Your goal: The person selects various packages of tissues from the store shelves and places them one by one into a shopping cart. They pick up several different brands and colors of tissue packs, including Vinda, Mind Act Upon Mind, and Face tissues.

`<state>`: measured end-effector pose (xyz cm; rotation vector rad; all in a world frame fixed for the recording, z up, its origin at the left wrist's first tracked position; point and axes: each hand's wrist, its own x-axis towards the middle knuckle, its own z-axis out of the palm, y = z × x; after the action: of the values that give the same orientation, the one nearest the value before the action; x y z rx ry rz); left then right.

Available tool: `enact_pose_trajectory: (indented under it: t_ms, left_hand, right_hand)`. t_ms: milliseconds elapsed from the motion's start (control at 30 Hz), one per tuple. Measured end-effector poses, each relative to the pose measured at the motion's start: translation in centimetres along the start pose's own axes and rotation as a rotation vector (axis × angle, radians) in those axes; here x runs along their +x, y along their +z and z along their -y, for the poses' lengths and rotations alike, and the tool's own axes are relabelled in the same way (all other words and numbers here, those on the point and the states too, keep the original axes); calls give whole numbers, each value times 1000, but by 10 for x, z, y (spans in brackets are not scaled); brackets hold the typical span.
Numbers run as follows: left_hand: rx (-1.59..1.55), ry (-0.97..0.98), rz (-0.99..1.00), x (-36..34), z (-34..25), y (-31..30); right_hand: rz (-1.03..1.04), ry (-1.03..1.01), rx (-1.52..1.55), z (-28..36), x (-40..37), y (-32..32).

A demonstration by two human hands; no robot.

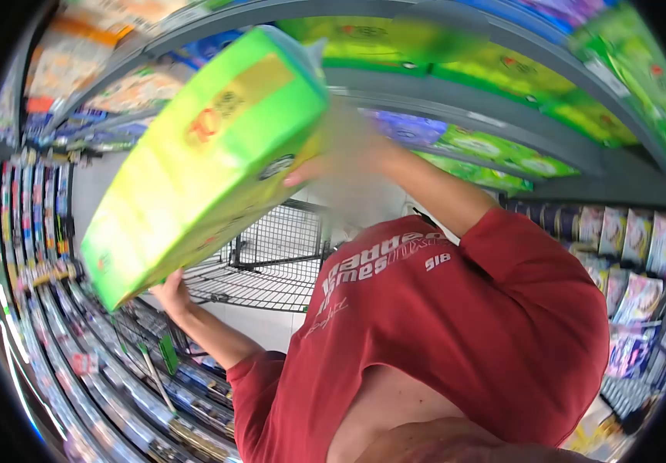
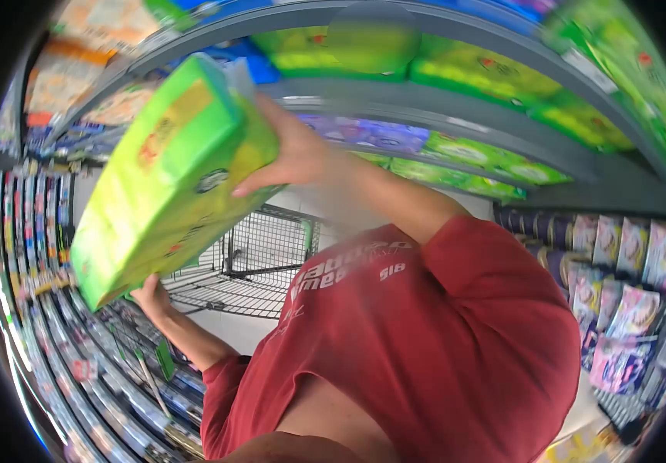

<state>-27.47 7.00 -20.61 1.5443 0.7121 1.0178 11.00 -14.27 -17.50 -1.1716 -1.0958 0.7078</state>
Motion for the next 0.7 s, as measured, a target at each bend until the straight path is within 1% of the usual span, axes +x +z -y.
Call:
enact_pose_trajectory:
  t_ms: [33,67,100,133,200,233,267,300,333,367,433,500,533,567,600,633,700]
  left_hand:
    - [7,-115,69,6,11,25]
    - [-2,-122,91,10,13,69]
    - [54,-193,166,14,15,103]
    - [110,-264,238,17,16,136]
    - [234,-308,432,22,12,200]
    - [206,-271,492,23,15,230]
    - [132,-267,566,24,19,255]
    - [129,-271,580,25,20,280]
    - [147,-244,663,25,16,304]
    - [165,-217,744,26,12,327]
    - [274,-50,866,26,4,370]
    - [218,-133,904,23,2,409]
    - [229,-139,903,25,8,424]
    - [329,1,947,27,14,438]
    - [426,140,992,27,20,449]
    - [428,129,1002,27,21,457]
    - [523,374,1020,23,25,477]
  right_hand:
    - [-46,45,-118,-7,-19,-22]
    - [-104,106,-77,-18,-39,-44]
    - [-161,165,-34,-23,-61,-66]
    - [-236,156,-21,-20,-83,-86]
    - [-374,157,-35,-18,-128,-121]
    - [-435,163,-63,-19,-148,-138]
    - [-450,168,-65,-14,-167,-152]
    - [-521,204,-110,-7,-184,-165]
    - [-590,242,-153,-1,-200,-178]
    - [-599,250,-155,4,-215,-189]
    - [-762,238,-234,11,-241,-210]
    - [-762,239,-285,15,-261,-234]
    - [-813,222,-298,14,-267,-243]
    - [-867,208,-312,14,-274,-252]
    - [-858,227,-314,13,-280,-264]
    - [-864,240,-308,5,-287,-276]
    - [-983,300,-430,-8,-309,-302]
